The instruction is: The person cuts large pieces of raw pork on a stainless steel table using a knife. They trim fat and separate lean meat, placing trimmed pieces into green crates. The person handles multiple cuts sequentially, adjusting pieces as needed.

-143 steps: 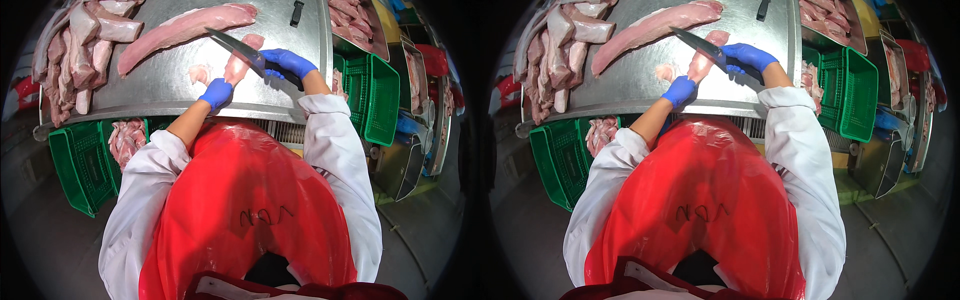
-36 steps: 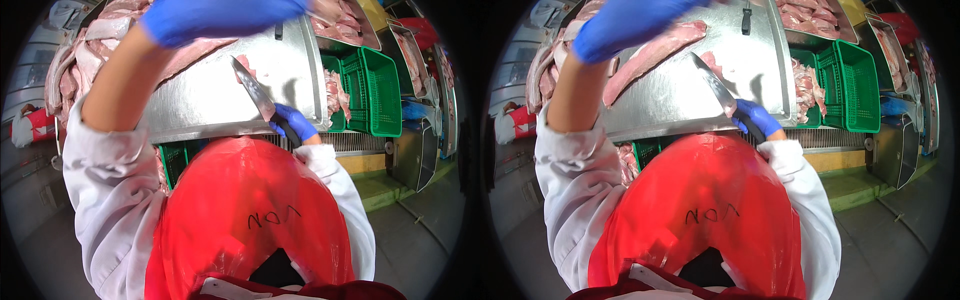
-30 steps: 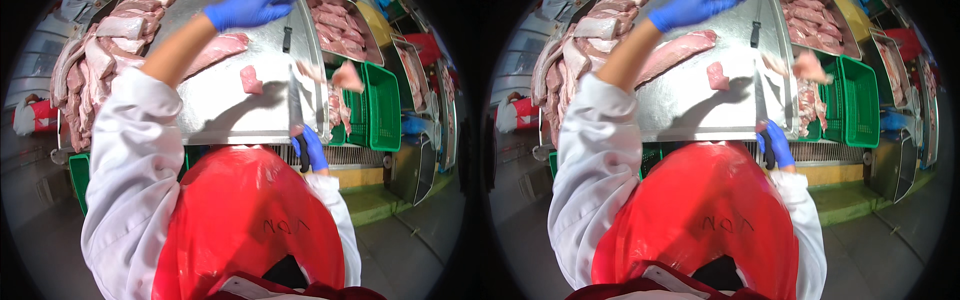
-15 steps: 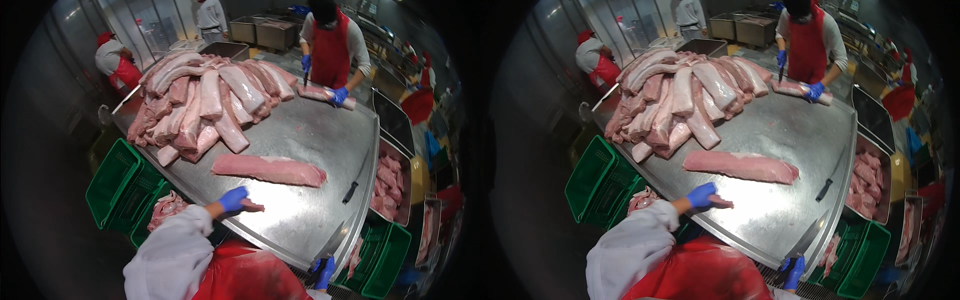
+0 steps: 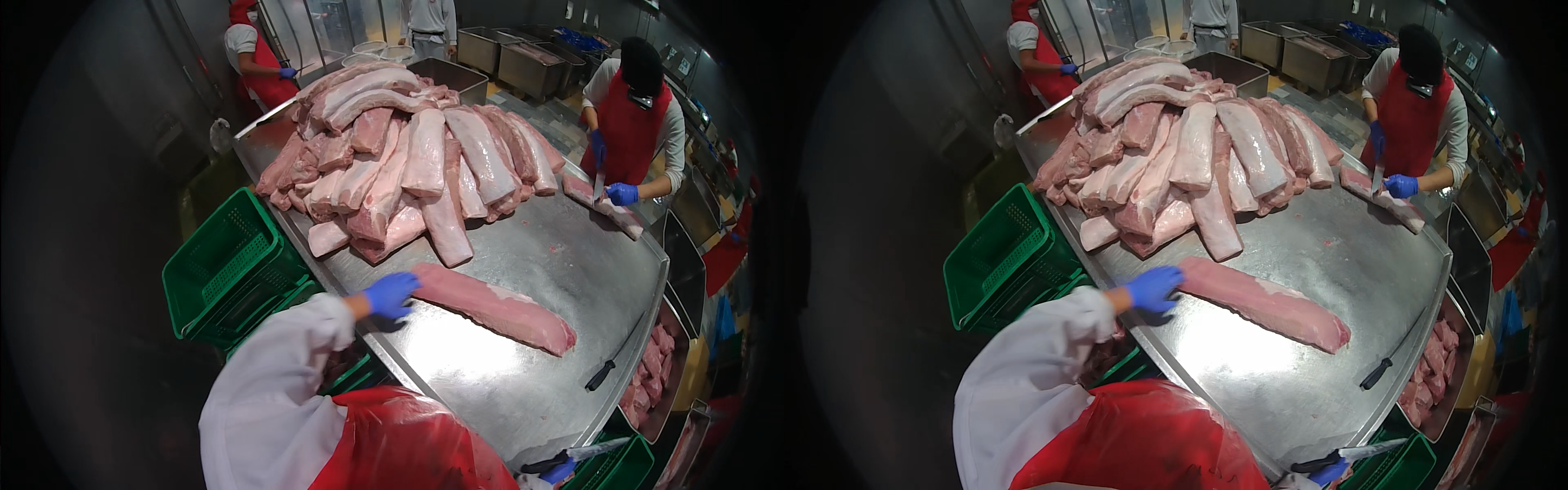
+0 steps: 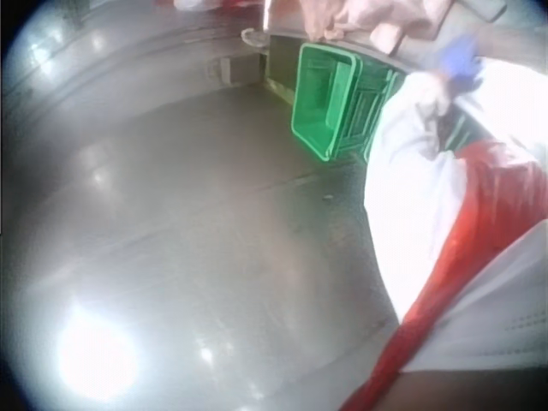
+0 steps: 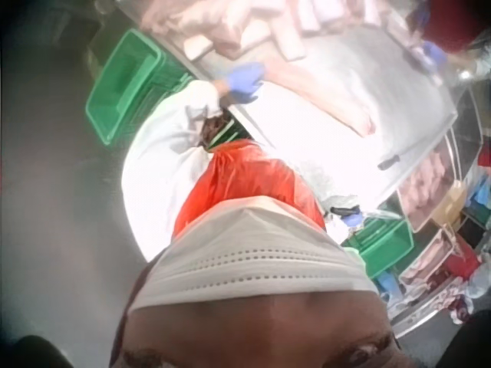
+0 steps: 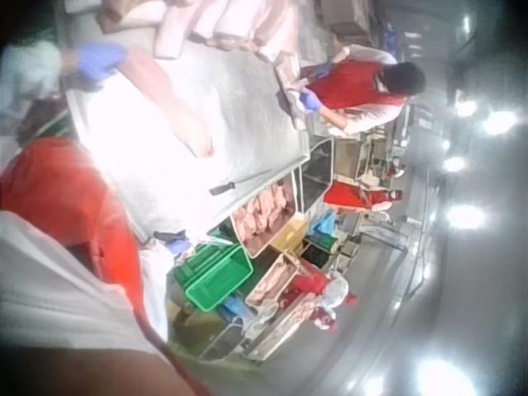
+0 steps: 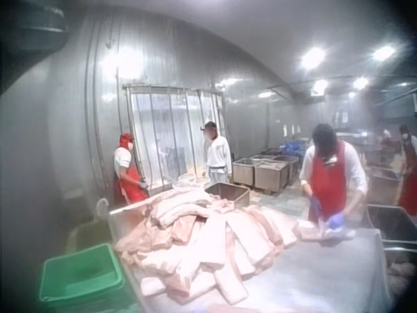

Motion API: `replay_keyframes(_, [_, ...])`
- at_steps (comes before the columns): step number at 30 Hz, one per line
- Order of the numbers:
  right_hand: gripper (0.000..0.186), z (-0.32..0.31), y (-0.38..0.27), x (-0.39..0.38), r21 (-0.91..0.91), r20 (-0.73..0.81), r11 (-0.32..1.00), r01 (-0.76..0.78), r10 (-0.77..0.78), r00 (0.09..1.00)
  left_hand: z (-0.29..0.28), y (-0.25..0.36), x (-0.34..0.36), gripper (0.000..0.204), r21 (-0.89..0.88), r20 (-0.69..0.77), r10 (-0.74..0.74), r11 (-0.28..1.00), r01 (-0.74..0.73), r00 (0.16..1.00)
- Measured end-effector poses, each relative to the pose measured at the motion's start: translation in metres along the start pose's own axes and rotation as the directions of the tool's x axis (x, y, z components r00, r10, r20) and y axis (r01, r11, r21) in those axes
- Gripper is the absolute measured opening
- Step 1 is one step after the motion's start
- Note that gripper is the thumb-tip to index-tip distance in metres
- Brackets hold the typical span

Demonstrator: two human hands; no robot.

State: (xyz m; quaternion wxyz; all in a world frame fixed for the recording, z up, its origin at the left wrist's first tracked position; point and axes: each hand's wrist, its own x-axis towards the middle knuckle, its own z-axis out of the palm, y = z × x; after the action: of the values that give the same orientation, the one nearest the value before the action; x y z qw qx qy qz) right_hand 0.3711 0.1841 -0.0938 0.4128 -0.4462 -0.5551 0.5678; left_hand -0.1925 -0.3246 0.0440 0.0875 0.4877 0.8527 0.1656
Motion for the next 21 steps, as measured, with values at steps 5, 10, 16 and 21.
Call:
replay_keyframes(5, [0.067, -0.100, -0.032, 0.054, -0.871, -0.001, 0.433, 0.230, -0.472, 0.882, 0.067, 0.054, 0.170, 0.089, 0.004, 0.035, 0.098, 0.995, -0.098, 0.995])
replay_keyframes(10, [0.023, -0.001, -0.102, 0.038, 0.002, -0.280, 0.997, -0.074, 0.072, 0.957, 0.090, 0.095, 0.224, 0.086, -0.060, 0.232, 0.153, 0.988, -0.143, 0.961])
replay_keyframes(16, [0.010, 0.094, -0.040, 0.055, 0.108, -0.058, 0.990, -0.092, 0.098, 0.993, 0.099, 0.163, 0.190, 0.096, -0.042, 0.385, 0.227, 0.973, -0.228, 0.895])
replay_keyframes(21, [0.018, 0.146, -0.022, -0.010, 0.162, 0.083, 0.943, -0.289, 0.279, 0.957, 0.102, 0.189, 0.162, 0.088, -0.016, 0.556, 0.165, 0.982, -0.188, 0.815])
